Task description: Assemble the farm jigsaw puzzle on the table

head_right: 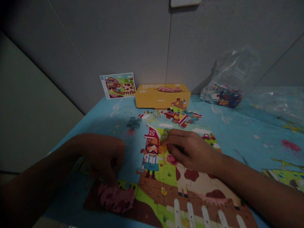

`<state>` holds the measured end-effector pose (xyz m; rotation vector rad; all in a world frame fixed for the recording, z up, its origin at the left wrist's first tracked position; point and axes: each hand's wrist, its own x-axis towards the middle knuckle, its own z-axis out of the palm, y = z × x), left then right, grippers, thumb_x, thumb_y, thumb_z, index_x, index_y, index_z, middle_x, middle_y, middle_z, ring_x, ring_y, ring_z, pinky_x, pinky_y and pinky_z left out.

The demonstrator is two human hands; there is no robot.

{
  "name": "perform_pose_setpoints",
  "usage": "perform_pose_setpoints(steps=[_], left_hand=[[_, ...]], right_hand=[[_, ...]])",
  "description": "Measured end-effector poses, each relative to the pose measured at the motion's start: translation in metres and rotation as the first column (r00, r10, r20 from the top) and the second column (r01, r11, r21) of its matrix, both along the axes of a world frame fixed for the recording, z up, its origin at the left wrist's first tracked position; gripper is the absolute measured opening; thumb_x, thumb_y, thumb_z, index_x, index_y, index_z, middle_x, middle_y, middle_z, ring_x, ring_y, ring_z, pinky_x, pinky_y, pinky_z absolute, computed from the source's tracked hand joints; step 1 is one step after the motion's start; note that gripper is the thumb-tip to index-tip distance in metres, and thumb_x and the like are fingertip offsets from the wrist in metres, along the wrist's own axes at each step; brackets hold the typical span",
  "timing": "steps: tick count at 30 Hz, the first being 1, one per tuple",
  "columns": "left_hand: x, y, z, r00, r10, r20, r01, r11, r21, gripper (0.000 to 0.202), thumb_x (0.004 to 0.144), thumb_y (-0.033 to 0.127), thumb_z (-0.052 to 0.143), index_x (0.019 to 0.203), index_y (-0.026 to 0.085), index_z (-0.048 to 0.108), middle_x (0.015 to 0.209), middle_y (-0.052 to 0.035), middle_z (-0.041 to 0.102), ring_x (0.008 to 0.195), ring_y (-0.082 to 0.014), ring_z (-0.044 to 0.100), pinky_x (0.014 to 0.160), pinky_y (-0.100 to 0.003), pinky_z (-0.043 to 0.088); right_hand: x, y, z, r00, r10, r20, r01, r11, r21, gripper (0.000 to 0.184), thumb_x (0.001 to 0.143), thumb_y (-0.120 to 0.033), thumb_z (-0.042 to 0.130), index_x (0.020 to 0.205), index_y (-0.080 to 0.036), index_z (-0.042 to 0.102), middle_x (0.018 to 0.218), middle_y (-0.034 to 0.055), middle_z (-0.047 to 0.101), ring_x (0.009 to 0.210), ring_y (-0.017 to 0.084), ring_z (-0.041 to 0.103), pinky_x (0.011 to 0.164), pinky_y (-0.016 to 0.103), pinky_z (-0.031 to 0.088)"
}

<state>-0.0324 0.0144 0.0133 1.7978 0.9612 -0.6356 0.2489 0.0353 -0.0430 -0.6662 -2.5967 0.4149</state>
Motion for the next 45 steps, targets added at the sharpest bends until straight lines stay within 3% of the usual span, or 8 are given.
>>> perform_pose_setpoints(steps=[6, 15, 24, 32, 39, 42, 43, 45], left_hand=[[0.0, 0.0, 0.001, 0.997, -0.067, 0.049, 0.062, 0.994, 0.087, 0.032, 0.074, 0.023, 0.07, 0.045, 0.019, 0.058, 0.039, 0.0047, 0.051, 0.036, -0.0095, 0.046, 0.037, -0.019, 0.031], [0.015, -0.012, 0.012, 0.996, -0.069, -0.061, 0.067, 0.997, -0.03, 0.045, 0.077, 0.024, 0.068, 0.034, 0.019, 0.054, 0.037, 0.0006, 0.054, 0.033, -0.0127, 0.05, 0.033, -0.02, 0.036], [0.017, -0.013, 0.006, 0.989, -0.112, -0.092, 0.115, 0.993, 0.025, 0.038, 0.072, 0.025, 0.074, 0.039, 0.019, 0.057, 0.039, 0.0023, 0.056, 0.035, -0.0134, 0.052, 0.033, -0.02, 0.035], [0.019, -0.012, 0.011, 0.981, -0.181, -0.072, 0.19, 0.969, 0.156, 0.042, 0.07, 0.029, 0.076, 0.038, 0.018, 0.052, 0.037, 0.0037, 0.05, 0.033, -0.0098, 0.042, 0.036, -0.021, 0.029], [0.019, -0.013, 0.0, 0.978, -0.208, 0.002, 0.196, 0.927, 0.319, 0.043, 0.069, 0.031, 0.078, 0.039, 0.018, 0.05, 0.034, 0.006, 0.04, 0.031, -0.0088, 0.036, 0.037, -0.024, 0.021], [0.016, 0.0, -0.013, 0.986, -0.106, 0.129, 0.03, 0.872, 0.489, 0.043, 0.072, 0.04, 0.075, 0.042, 0.017, 0.054, 0.037, 0.0054, 0.042, 0.036, -0.0081, 0.037, 0.042, -0.025, 0.023], [0.014, 0.007, -0.017, 0.982, -0.049, 0.182, -0.065, 0.818, 0.571, 0.042, 0.075, 0.042, 0.072, 0.045, 0.017, 0.056, 0.04, 0.0049, 0.045, 0.039, -0.0081, 0.039, 0.045, -0.025, 0.025], [0.009, 0.02, -0.026, 0.953, 0.092, 0.287, -0.278, 0.64, 0.717, 0.037, 0.082, 0.043, 0.065, 0.056, 0.017, 0.063, 0.048, 0.0035, 0.052, 0.045, -0.009, 0.044, 0.051, -0.024, 0.03]], right_hand=[[0.0, 0.0, -0.001, 1.0, -0.005, -0.01, 0.005, 1.0, 0.0, 0.022, 0.092, -0.015, 0.046, 0.095, -0.018, 0.068, 0.086, 0.0069, 0.064, 0.075, 0.015, 0.061, 0.068, 0.026, 0.048], [-0.001, 0.0, 0.0, 1.0, -0.006, -0.006, 0.006, 1.0, 0.01, 0.024, 0.091, -0.014, 0.047, 0.098, -0.019, 0.069, 0.086, 0.0067, 0.065, 0.076, 0.015, 0.061, 0.069, 0.026, 0.049], [-0.001, -0.001, 0.001, 1.0, -0.001, -0.013, 0.001, 1.0, -0.002, 0.023, 0.092, -0.014, 0.046, 0.098, -0.018, 0.068, 0.086, 0.0068, 0.064, 0.074, 0.015, 0.06, 0.068, 0.026, 0.048], [-0.002, -0.001, 0.003, 1.0, -0.006, -0.003, 0.006, 1.0, -0.008, 0.024, 0.093, -0.015, 0.045, 0.096, -0.018, 0.068, 0.086, 0.0073, 0.064, 0.075, 0.016, 0.06, 0.069, 0.027, 0.048], [-0.002, -0.001, 0.001, 0.999, -0.025, 0.029, 0.025, 0.999, -0.03, 0.021, 0.091, -0.014, 0.047, 0.092, -0.017, 0.067, 0.083, 0.0062, 0.062, 0.073, 0.015, 0.058, 0.067, 0.026, 0.046], [-0.003, -0.002, 0.002, 1.0, -0.012, 0.013, 0.013, 0.999, -0.029, 0.023, 0.091, -0.013, 0.046, 0.098, -0.018, 0.067, 0.083, 0.0055, 0.062, 0.073, 0.014, 0.058, 0.066, 0.026, 0.045], [-0.003, -0.002, 0.003, 1.0, -0.014, 0.011, 0.015, 1.0, -0.027, 0.024, 0.09, -0.013, 0.045, 0.097, -0.017, 0.068, 0.082, 0.0054, 0.062, 0.072, 0.014, 0.058, 0.066, 0.026, 0.045], [-0.003, -0.002, 0.004, 0.999, -0.037, 0.008, 0.037, 0.999, -0.015, 0.024, 0.089, -0.012, 0.045, 0.093, -0.016, 0.068, 0.08, 0.0055, 0.062, 0.07, 0.014, 0.058, 0.065, 0.026, 0.044]])
